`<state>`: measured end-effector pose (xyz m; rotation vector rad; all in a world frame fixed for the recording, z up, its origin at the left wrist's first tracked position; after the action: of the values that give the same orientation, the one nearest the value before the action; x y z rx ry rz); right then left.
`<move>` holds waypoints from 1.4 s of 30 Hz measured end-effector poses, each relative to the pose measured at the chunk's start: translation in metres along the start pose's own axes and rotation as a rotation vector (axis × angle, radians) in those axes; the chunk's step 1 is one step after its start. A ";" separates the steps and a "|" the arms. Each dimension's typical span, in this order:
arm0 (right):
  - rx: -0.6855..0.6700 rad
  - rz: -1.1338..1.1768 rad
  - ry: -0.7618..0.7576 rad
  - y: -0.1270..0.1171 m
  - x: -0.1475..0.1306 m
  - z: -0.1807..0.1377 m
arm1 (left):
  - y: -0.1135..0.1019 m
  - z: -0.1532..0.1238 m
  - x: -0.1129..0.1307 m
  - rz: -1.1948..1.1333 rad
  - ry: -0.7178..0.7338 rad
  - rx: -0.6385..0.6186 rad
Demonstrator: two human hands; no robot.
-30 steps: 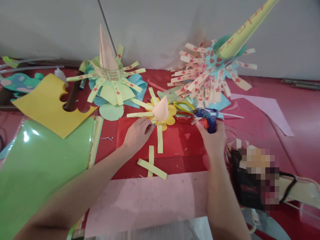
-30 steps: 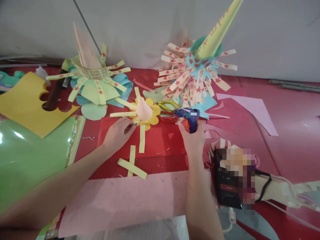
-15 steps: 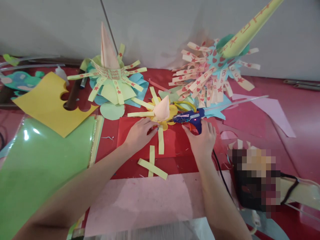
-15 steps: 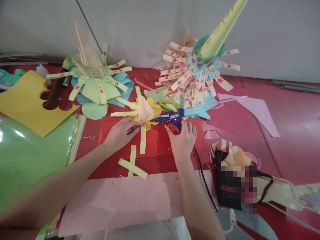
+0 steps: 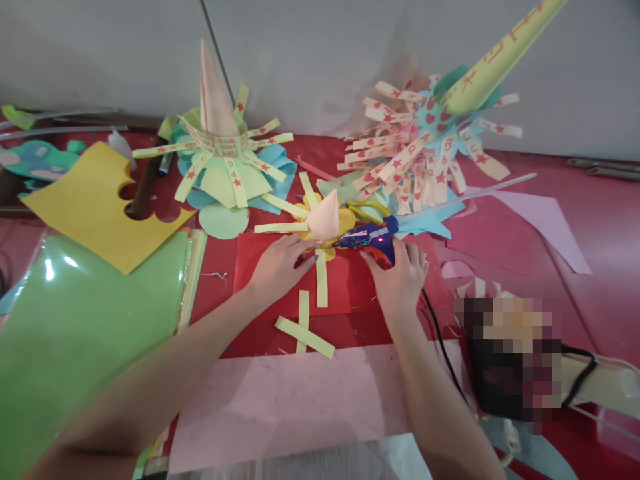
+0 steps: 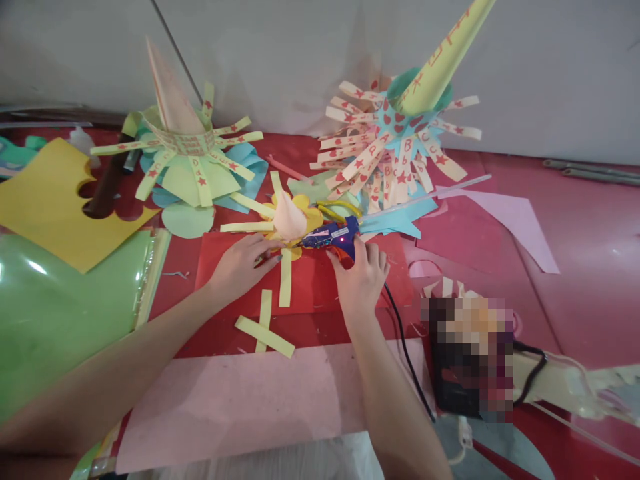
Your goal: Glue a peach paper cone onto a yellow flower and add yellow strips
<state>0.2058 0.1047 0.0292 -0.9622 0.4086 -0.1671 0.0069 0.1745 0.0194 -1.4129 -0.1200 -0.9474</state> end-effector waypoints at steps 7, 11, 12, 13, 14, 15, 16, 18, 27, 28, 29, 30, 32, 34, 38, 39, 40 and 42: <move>-0.014 -0.006 0.002 0.001 -0.001 0.000 | 0.000 0.000 -0.002 -0.054 -0.021 0.004; -0.014 0.000 -0.016 0.000 -0.004 -0.001 | 0.000 0.000 -0.004 -0.068 -0.024 0.015; -0.013 0.005 -0.019 0.000 -0.004 -0.001 | 0.000 0.000 -0.004 -0.069 -0.023 0.017; -0.012 0.009 -0.021 0.000 -0.004 -0.001 | 0.000 0.000 -0.004 -0.070 -0.023 0.019; -0.010 0.011 -0.024 0.000 -0.004 -0.001 | 0.000 0.000 -0.004 -0.072 -0.024 0.019; -0.007 0.011 -0.026 -0.001 -0.004 -0.001 | -0.001 0.000 -0.004 -0.075 -0.025 0.019; -0.004 0.009 -0.028 -0.001 -0.004 -0.001 | -0.001 0.000 -0.004 -0.079 -0.027 0.019; 0.000 0.006 -0.028 -0.002 -0.003 -0.001 | -0.001 0.000 -0.004 -0.087 -0.032 0.019; -0.017 -0.005 -0.027 -0.001 0.000 -0.001 | -0.001 0.001 -0.004 -0.083 -0.037 0.014; -0.016 -0.010 -0.030 -0.001 0.000 -0.001 | -0.001 0.001 -0.004 -0.084 -0.038 0.013; -0.013 -0.013 -0.033 -0.002 0.000 -0.001 | -0.001 0.001 -0.004 -0.086 -0.038 0.012; -0.010 -0.015 -0.036 -0.002 0.000 -0.001 | -0.001 0.001 -0.004 -0.088 -0.040 0.012; -0.005 -0.013 -0.037 -0.003 -0.001 0.000 | -0.001 0.001 -0.004 -0.088 -0.039 0.012; -0.004 -0.007 -0.034 -0.003 -0.001 0.000 | -0.001 0.001 -0.004 -0.082 -0.037 0.013; 0.006 -0.008 -0.030 -0.004 0.000 0.000 | -0.001 0.000 -0.004 -0.077 -0.031 0.009; 0.010 -0.010 -0.030 -0.004 -0.001 0.001 | -0.001 0.000 -0.004 -0.081 -0.030 0.008; 0.014 -0.011 -0.031 -0.004 -0.001 0.001 | -0.001 0.000 -0.004 -0.084 -0.030 0.009; 0.023 -0.014 -0.036 -0.005 -0.001 0.001 | 0.000 0.000 -0.005 -0.085 -0.028 0.009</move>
<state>0.2053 0.1024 0.0342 -0.9445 0.3665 -0.1663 0.0037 0.1770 0.0169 -1.4219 -0.2066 -0.9955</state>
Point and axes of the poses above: each hand's wrist, its own z-axis towards the middle knuckle, its own y-axis out of the palm, x = y × z, the point moved 6 cm from there along z, towards the middle knuckle, and after that the axes turned 9 degrees about x, right-handed, at the moved point
